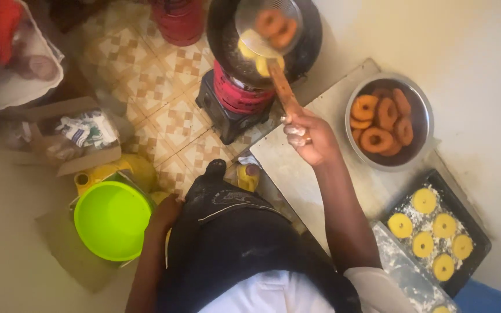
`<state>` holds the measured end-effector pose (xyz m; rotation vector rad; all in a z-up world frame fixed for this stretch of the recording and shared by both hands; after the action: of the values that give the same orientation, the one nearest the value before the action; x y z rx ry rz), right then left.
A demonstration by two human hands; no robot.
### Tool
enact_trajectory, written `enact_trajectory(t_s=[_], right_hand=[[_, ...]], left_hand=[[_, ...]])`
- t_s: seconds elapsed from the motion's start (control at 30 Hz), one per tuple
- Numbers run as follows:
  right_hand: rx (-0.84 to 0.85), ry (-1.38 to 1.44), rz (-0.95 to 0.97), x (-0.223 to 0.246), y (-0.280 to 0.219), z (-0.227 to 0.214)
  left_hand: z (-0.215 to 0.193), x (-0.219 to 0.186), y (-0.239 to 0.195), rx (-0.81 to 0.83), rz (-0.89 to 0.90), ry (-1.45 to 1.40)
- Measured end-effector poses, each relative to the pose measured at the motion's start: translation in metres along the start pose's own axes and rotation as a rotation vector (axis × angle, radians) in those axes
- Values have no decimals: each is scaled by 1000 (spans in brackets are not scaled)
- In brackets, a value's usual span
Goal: Frying donut dough rings in a pan of oil and removing them once cooked.
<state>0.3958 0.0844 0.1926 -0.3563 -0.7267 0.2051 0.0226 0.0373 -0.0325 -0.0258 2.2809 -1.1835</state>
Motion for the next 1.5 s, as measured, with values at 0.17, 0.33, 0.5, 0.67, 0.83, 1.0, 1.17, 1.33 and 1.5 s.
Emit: enact_trajectory(t_s=[0.17, 0.33, 0.5, 0.67, 0.83, 1.0, 1.17, 1.33, 1.5], right_hand=[[8, 52, -39, -2, -4, 18], [76, 123, -21, -3, 3, -2], [17, 57, -87, -12, -1, 9], [-11, 94, -48, -15, -4, 16], [-2, 99, -50, -31, 4, -18], [9, 120, -40, -28, -12, 15], [35, 113, 2, -34, -7, 6], [27, 63, 22, -19, -25, 32], [5, 15, -17, -32, -10, 14]], left_hand=[[-4, -10, -9, -2, 8, -13], [8, 16, 16, -25, 33, 19], [10, 12, 13, -11, 29, -12], [14, 24, 26, -32, 66, 2], [14, 22, 27, 1, 115, 56], [19, 28, 35, 23, 262, 287], [27, 38, 49, 12, 212, 125], [18, 22, 27, -13, 102, 40], [24, 32, 42, -10, 65, 22]])
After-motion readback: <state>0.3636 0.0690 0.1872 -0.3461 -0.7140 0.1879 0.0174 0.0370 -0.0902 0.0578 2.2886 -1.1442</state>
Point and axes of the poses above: each hand's wrist, its own y-axis towards the middle knuckle, its own z-axis out of the palm, x = y × z, the point moved 5 cm from there along y, towards the middle knuckle, and after that the axes turned 8 degrees about -y, right-handed, at the moved point
